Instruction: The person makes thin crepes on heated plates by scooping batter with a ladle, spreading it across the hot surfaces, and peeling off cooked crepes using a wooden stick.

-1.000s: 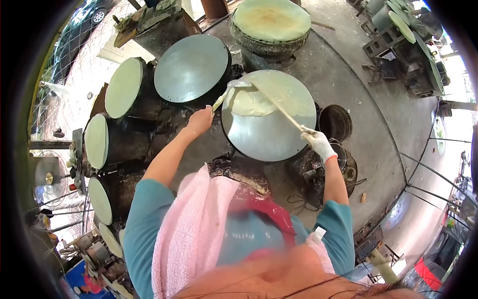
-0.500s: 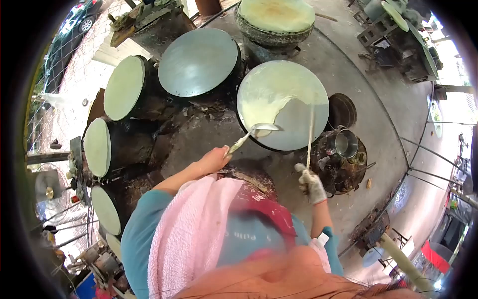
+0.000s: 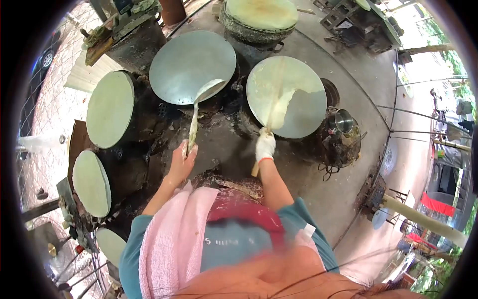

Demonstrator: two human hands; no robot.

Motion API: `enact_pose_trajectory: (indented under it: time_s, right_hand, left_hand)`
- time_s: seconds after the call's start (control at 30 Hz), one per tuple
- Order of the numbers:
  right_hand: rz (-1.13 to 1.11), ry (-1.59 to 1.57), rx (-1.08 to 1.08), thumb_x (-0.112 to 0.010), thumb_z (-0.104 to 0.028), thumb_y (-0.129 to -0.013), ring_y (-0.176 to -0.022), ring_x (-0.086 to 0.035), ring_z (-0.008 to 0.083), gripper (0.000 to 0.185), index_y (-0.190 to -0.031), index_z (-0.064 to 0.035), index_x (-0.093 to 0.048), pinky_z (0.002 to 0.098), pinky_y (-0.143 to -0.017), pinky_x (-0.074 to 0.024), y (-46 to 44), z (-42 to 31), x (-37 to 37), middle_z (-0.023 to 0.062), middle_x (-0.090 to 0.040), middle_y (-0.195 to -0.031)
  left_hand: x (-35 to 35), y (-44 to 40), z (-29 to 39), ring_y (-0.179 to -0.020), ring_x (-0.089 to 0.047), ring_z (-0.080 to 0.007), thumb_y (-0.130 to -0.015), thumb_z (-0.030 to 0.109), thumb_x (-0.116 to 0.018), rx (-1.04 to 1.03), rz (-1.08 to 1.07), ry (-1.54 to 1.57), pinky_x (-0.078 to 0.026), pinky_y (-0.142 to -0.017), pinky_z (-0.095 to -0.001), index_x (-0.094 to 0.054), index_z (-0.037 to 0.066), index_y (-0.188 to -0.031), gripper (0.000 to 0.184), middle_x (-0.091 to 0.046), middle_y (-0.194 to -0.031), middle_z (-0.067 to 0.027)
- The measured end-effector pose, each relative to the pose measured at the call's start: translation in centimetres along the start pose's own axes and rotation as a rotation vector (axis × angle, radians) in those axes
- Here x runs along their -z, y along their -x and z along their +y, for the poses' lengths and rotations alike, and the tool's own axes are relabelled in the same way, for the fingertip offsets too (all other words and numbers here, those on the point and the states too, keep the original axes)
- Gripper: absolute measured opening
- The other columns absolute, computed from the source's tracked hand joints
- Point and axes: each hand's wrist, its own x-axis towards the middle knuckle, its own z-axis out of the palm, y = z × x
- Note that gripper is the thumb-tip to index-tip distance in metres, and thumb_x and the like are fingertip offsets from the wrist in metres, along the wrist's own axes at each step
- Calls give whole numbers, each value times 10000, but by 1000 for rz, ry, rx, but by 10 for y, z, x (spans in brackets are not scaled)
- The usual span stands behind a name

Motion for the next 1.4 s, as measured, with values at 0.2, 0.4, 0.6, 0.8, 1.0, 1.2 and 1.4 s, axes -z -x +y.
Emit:
enact_pose_trajectory:
  time_s: [0.2,0.4,0.6,0.8,1.0,1.2,1.4]
  right_hand:
    - [-149,-532,-328,-485,-448,-954,-333,-352,117,379,-733,-141,-499,295,-314,-283,29,-46,61,-32,-421,-491]
    - [-83,619,131,-423,-417,-953,-861,-604,464,363,-1056,-93,-549,564,-743,-446,9,-5,118,254,-651,-872]
    - [-201,147,82,-503,-361,-930,-702,-624,425,357,-912,-17,-597,516,-607,-461,-41,-12,179,226,-643,-732]
    - [-219,766,286,-443,-345,-942,-747,-638,417,299,-988,-62,-529,526,-664,-492,-60,36,225,221,-657,-781]
    - [-224,452,284,-458,-369,-932,-856,-606,451,372,-1065,-51,-597,500,-719,-491,-125,9,233,259,-640,-867]
    - [-311,709,319,-484,-368,-932,-750,-637,412,517,-1399,-157,-418,502,-680,-490,-107,57,266,238,-651,-813]
    - [-137,969,464,-457,-353,-926,-770,-650,357,607,-1468,-153,-269,474,-699,-515,-245,-28,245,179,-659,-914]
  left_hand:
    - [-5,18,-38,-605,-437,-75,-902,99,-532,14,33,73,-383,-537,-265,-537,1,-897,98,-504,-651,-11]
    - [-45,21,0,-518,-409,-51,-939,101,-512,204,2,321,-335,-451,-227,-514,50,-898,65,-450,-618,20]
    - [-104,22,41,-422,-355,-39,-962,118,-509,252,4,344,-285,-373,-204,-483,84,-915,63,-415,-597,43]
    - [-146,39,74,-416,-348,-43,-962,120,-510,254,65,283,-281,-364,-205,-490,82,-930,54,-410,-594,40]
    - [-175,40,84,-417,-348,-42,-953,123,-522,266,73,222,-278,-371,-200,-491,72,-927,65,-412,-597,39]
    - [-189,35,81,-400,-351,-50,-951,115,-512,314,83,249,-271,-362,-211,-499,62,-928,60,-415,-578,36]
    - [-197,45,89,-384,-346,-56,-950,121,-518,365,173,208,-261,-355,-216,-511,48,-938,75,-418,-559,33]
